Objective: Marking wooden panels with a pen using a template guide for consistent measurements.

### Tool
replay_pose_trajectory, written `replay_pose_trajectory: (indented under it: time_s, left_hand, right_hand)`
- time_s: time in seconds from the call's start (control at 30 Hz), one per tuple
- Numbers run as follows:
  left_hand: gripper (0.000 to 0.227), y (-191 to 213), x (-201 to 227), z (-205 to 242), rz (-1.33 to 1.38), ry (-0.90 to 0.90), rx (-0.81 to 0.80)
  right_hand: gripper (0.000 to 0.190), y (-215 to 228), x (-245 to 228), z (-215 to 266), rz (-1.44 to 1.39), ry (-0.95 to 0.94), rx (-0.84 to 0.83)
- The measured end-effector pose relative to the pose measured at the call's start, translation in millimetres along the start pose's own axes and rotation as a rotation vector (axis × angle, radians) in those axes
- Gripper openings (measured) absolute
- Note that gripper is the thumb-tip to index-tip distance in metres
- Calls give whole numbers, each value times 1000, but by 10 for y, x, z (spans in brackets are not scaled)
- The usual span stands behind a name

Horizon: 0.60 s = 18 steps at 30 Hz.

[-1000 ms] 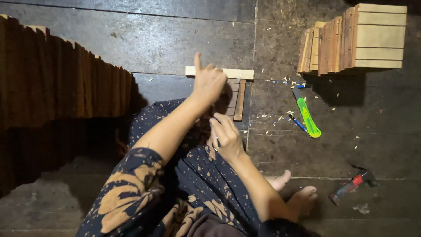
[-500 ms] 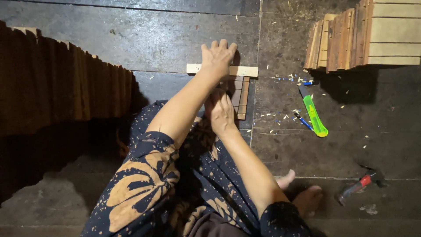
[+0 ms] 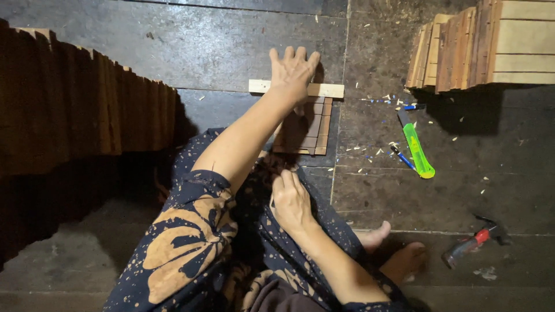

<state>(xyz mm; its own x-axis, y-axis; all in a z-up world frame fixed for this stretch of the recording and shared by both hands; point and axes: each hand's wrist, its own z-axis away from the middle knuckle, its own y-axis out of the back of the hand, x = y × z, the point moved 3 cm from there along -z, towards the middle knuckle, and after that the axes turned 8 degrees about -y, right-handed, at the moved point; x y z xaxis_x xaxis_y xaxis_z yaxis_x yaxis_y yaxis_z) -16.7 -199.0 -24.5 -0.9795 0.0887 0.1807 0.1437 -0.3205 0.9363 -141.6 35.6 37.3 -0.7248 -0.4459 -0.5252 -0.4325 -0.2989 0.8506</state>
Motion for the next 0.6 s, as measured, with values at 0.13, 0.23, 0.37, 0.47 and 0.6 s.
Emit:
replay_pose_trajectory:
  time_s: [0.13,0.23,0.37,0.47,0.6]
  left_hand:
    - [129,-22,-3,-1,-2,6,15]
    - [132,-67,-9,-41,-25,20,-4]
    - [111,-99,-34,-82,-42,28,3]
    - [80,-206,-38,-73,-33,23,61]
    - [92,-125,-18,-34,8,14,80]
  right_hand:
    - [15,301,-133,-246,-112,64,130]
    - [14,291,-74,-546,-123,130,293]
    - [10,-99,264,-943,-127,126,303]
    - [36,-323,489,-1054,-194,59,250]
    - [44,-339,556,-1086,-226,-22,179]
